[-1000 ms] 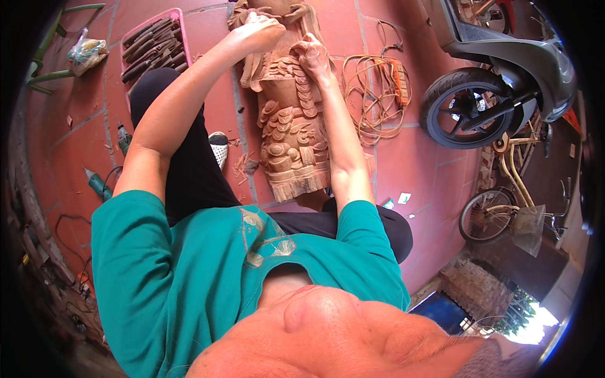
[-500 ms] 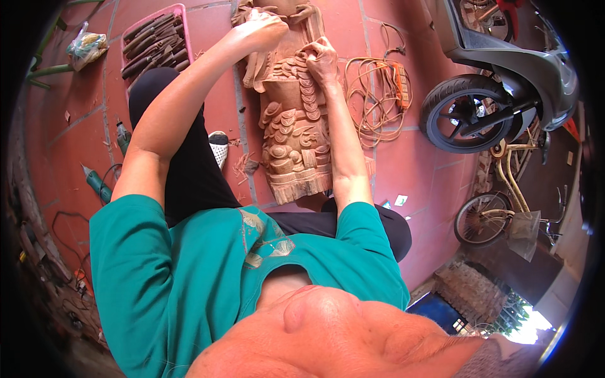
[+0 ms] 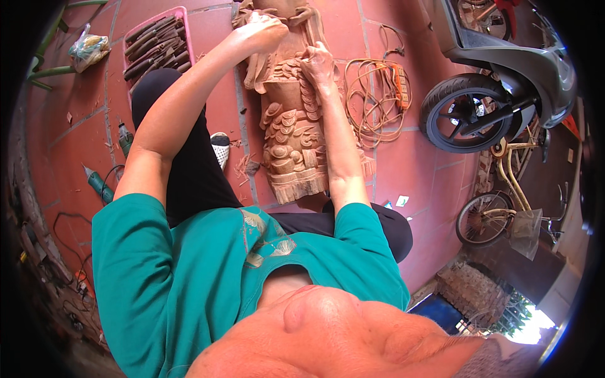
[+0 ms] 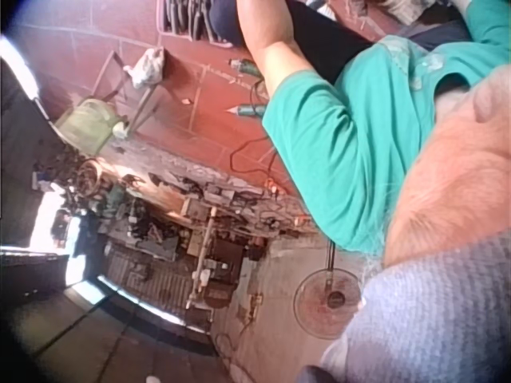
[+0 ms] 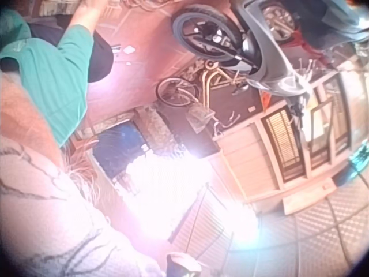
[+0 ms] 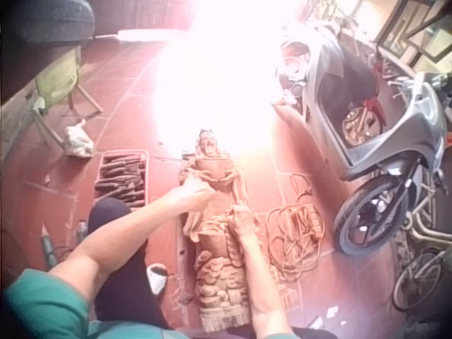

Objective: The person is carving a wooden sculpture, focusing on the details of the figure's face and clothing. They use a small tool to refine the features, carefully shaping the wood.

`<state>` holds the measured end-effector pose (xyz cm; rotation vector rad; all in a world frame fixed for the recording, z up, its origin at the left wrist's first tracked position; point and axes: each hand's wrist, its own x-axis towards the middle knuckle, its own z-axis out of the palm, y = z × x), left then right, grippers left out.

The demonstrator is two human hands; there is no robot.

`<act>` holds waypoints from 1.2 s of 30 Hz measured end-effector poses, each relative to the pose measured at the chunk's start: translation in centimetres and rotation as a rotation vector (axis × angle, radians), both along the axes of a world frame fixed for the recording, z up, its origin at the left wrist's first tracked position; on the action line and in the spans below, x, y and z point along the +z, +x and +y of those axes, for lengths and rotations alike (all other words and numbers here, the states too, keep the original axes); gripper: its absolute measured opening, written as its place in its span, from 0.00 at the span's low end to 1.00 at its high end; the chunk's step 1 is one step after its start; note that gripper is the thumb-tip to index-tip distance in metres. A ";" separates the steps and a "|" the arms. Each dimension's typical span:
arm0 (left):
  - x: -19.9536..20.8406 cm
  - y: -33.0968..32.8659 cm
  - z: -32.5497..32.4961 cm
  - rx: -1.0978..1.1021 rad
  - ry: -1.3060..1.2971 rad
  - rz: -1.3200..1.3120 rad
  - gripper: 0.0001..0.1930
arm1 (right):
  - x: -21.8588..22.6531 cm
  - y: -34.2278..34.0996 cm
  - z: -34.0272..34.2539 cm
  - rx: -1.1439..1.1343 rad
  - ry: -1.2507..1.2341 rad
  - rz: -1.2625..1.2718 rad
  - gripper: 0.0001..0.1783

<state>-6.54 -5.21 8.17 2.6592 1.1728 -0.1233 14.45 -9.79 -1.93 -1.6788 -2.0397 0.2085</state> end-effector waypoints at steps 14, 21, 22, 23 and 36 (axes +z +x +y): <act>0.0 0.5 -0.2 0.010 -0.004 0.032 0.09 | -0.3 0.4 0.0 0.017 -0.040 0.090 0.05; -0.1 -0.1 0.0 -0.007 0.029 -0.026 0.10 | -0.5 0.0 -0.5 -0.144 0.062 0.061 0.02; -0.2 -0.1 -0.1 -0.002 0.031 -0.038 0.10 | -0.3 -0.1 -0.6 -0.190 0.055 0.046 0.03; -0.3 -0.2 -0.1 0.004 0.032 -0.050 0.10 | -0.2 -0.1 -0.7 -0.236 0.048 0.032 0.03; 0.1 0.4 -0.4 -0.015 0.015 0.027 0.10 | -0.6 0.9 -0.2 -0.075 0.009 0.163 0.05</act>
